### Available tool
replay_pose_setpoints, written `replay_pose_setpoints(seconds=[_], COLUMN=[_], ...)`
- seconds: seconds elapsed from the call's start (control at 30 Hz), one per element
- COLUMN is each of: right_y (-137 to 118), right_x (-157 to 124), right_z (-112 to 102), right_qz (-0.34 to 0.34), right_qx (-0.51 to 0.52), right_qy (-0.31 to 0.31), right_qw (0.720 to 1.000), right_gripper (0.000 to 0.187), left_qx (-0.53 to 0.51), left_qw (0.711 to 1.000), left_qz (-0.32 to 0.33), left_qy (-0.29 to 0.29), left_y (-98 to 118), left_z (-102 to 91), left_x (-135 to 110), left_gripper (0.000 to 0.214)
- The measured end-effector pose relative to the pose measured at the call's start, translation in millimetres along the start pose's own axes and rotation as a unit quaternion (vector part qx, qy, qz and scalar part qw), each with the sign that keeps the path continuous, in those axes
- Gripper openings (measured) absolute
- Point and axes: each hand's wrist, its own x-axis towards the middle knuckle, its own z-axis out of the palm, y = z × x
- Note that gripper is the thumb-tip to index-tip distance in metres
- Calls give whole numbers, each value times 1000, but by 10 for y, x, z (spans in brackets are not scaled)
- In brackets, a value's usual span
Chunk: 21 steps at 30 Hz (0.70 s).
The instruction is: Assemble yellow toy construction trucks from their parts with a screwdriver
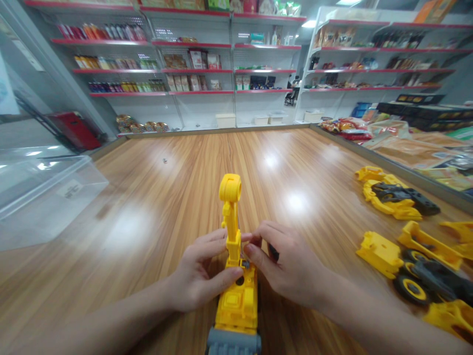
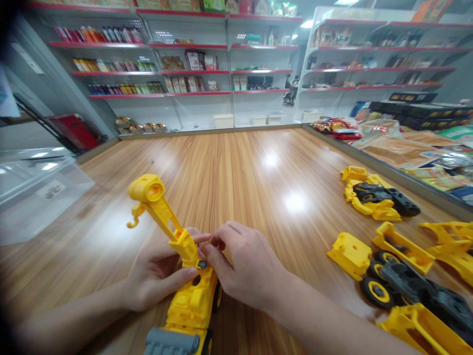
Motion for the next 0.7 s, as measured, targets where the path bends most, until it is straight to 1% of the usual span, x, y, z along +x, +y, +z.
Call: replay_pose_setpoints(seconds=[0.07, 0.17, 0.23, 0.3, 0.4, 0.43, 0.5, 0.57, 0.63, 0.7], right_y=[-9, -27, -30, -23, -4, 3, 14, 20, 23, 24], right_x=[-3, -8, -5, 4, 12, 10, 4, 0, 7, 26], right_z=[-20, -30, -19, -10, -29, -42, -64, -64, -40, -7], right_qz=[-17, -30, -21, -5, 20, 24, 37, 61, 90, 107], right_qx=[8, 8, 4, 4, 30, 48, 91, 141, 211, 288], right_qy=[-11, -23, -18, 0, 18, 25, 42, 69, 89, 110], right_qw=[1000, 999, 1000, 1000, 999, 998, 994, 986, 969, 945], right_gripper=[9, 11, 10, 10, 8, 9, 17, 21, 18, 12], left_qx=[-1, -9, -10, -8, 2, 6, 4, -12, -36, -57], left_qw=[1000, 1000, 1000, 1000, 1000, 1000, 999, 997, 995, 994], left_qz=[5, 7, 4, 0, -7, -11, -30, -53, -66, -71], left_qy=[4, 1, 2, 0, 4, 14, 41, 63, 71, 66], left_y=[-2, -4, -2, -2, -14, -22, -36, -45, -46, -44], left_z=[1, 6, 8, 6, 0, -1, 1, 8, 18, 27], left_x=[4, 7, 3, -5, -19, -21, -19, -9, 2, 6], left_gripper=[50, 49, 47, 46, 47, 48, 47, 44, 42, 41])
